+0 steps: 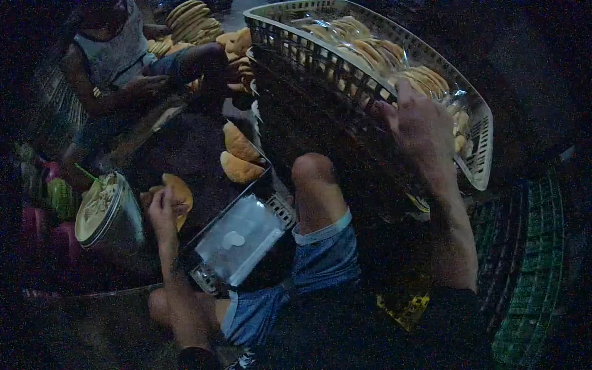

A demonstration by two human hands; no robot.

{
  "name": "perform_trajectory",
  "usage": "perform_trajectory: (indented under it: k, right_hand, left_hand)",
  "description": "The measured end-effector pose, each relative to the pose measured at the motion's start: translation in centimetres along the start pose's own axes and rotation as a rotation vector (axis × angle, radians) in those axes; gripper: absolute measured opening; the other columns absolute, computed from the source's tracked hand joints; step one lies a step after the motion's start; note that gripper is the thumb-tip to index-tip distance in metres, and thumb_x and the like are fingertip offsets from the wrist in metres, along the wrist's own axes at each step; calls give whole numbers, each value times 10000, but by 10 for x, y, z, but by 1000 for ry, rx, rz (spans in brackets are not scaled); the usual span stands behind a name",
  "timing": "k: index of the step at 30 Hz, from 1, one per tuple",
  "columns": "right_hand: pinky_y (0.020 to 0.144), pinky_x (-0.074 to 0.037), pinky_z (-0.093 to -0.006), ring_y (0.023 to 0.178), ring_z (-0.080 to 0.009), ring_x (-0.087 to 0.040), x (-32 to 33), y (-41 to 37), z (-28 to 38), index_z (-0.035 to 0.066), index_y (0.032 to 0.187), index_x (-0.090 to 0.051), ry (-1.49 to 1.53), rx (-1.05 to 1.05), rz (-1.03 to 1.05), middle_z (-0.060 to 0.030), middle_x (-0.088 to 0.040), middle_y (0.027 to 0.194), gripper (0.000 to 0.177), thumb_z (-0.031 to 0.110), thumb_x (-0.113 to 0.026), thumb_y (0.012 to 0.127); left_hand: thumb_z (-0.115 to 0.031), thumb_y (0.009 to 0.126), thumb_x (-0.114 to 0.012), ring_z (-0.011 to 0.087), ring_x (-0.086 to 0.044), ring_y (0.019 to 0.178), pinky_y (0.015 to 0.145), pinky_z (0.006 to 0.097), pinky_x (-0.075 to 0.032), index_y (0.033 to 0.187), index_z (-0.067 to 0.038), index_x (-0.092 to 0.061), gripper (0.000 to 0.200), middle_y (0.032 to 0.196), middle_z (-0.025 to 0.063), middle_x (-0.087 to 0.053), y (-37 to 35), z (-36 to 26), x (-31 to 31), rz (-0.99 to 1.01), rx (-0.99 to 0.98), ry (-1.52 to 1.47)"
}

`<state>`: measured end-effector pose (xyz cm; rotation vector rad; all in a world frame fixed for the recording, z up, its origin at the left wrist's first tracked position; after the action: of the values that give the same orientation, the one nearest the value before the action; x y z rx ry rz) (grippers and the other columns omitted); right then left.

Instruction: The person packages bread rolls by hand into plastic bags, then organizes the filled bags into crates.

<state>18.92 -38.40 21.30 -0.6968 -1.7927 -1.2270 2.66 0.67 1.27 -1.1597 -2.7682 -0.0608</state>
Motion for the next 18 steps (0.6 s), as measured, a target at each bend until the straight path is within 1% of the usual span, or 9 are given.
perform_trajectory:
  k: [2,5,8,11,12,14,15,17,18]
  right_hand:
    - [696,-445,-481,852,-383,-609,6,6,6,28,1042,-515,-8,-67,36,-194,-634,941,343,303,-618,864]
    - [708,-454,-464,856,-376,-616,7,8,10,22,1045,-521,-110,-57,114,-194,-635,916,329,288,-608,873]
    - [660,-490,-480,784,-378,-645,1,9,7,18,986,-533,-122,-11,44,-195,-652,822,377,348,-642,840]
    - [680,-498,-462,792,-376,-645,5,13,-9,12,980,-551,38,50,93,-204,-649,843,395,365,-650,832]
    - [701,-512,-417,779,-346,-656,16,10,-19,18,1043,-570,213,85,105,-163,-659,811,426,387,-642,842]
    - [813,-494,-387,926,-290,-638,59,-15,-32,46,1121,-584,489,-94,-69,-148,-647,954,410,383,-595,888]
    - [877,-467,-382,1010,-273,-597,61,-33,-47,44,1132,-586,472,-228,-312,-148,-608,1055,392,367,-563,912]
    - [996,-397,-342,1187,-257,-493,41,-75,-135,-23,1268,-505,424,-193,-745,-176,-516,1207,458,333,-394,1002]
    - [1038,-335,-397,1258,-282,-404,19,-111,-188,3,1310,-480,330,-313,-692,-169,-416,1332,512,388,-353,998]
  left_hand:
    - [-295,946,-555,136,-628,650,588,242,-506,1084,21,-583,346,797,89,-644,2,-11,-7,38,36,-23]
    - [-299,943,-560,128,-625,664,596,238,-503,1078,22,-586,349,803,75,-643,4,-18,-5,30,-57,46]
    - [-296,941,-564,115,-618,678,611,232,-501,1073,19,-589,342,787,68,-635,9,-29,-13,15,-95,85]
    - [-288,936,-572,111,-619,677,621,237,-507,1072,13,-592,331,786,74,-636,3,-30,-14,56,-112,77]
    - [-287,935,-574,113,-620,675,622,241,-510,1075,12,-592,331,787,74,-637,-5,-30,-12,56,-122,150]
    - [-288,929,-581,116,-623,676,627,245,-509,1087,22,-589,349,784,71,-638,-11,-19,-3,35,-128,219]
    - [-289,929,-581,118,-622,685,631,243,-507,1087,27,-588,354,790,73,-639,-9,-5,7,37,-121,205]
    - [-291,929,-580,120,-620,704,639,240,-504,1088,37,-586,365,802,77,-639,-1,11,22,25,-130,153]
    - [-294,933,-574,121,-615,706,638,239,-497,1087,42,-578,370,816,86,-639,-4,7,25,-14,-83,130]
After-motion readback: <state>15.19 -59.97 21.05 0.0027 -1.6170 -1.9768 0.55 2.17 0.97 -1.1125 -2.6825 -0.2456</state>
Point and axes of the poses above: each hand's wrist, its own y-axis towards the middle knuckle, its own x-axis out of the back of the hand, z = x × y, the point moved 1 cm from there along y, towards the middle knuckle
